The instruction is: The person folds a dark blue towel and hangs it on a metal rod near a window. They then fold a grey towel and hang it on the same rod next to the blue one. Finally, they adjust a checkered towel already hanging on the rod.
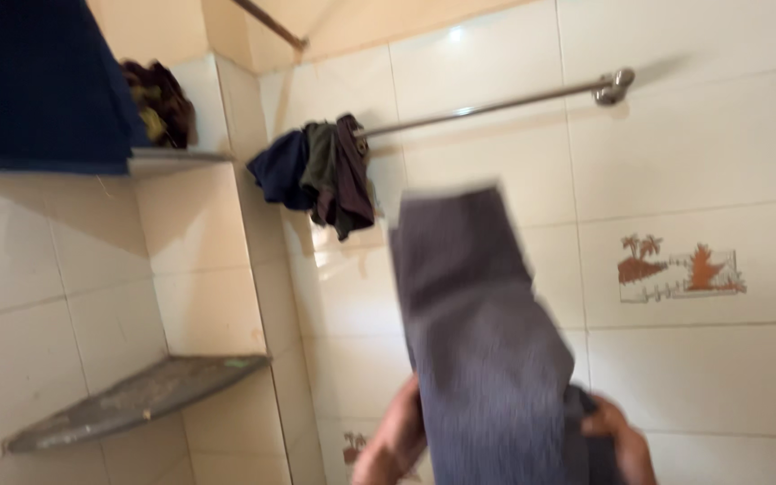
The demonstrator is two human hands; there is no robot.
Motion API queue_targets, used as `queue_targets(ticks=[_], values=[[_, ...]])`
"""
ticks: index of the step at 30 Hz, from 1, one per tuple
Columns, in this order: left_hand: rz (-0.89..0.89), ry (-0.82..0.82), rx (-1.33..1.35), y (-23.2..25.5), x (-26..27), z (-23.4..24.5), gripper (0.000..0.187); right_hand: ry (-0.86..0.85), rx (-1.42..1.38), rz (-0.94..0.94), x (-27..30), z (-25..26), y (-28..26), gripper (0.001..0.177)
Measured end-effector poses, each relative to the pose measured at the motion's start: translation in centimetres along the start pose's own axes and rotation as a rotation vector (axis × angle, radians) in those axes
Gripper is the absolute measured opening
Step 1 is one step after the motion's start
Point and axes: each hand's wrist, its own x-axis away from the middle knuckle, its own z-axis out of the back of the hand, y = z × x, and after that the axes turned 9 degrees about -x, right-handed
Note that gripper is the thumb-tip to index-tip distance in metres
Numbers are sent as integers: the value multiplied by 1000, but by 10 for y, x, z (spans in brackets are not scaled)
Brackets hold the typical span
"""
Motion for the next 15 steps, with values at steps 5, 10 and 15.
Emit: queue_targets(ticks=[5,10,15], values=[[-314,-77,378,-182,-42,-19,68,27,171,-210,-24,159,86,11],[-495,-70,637,-232,1,-52,75,-26,343,-347,-12,256,127,12],[-504,259,507,-270,-7,-51,67,-227,431,-287,-1,263,123,19]])
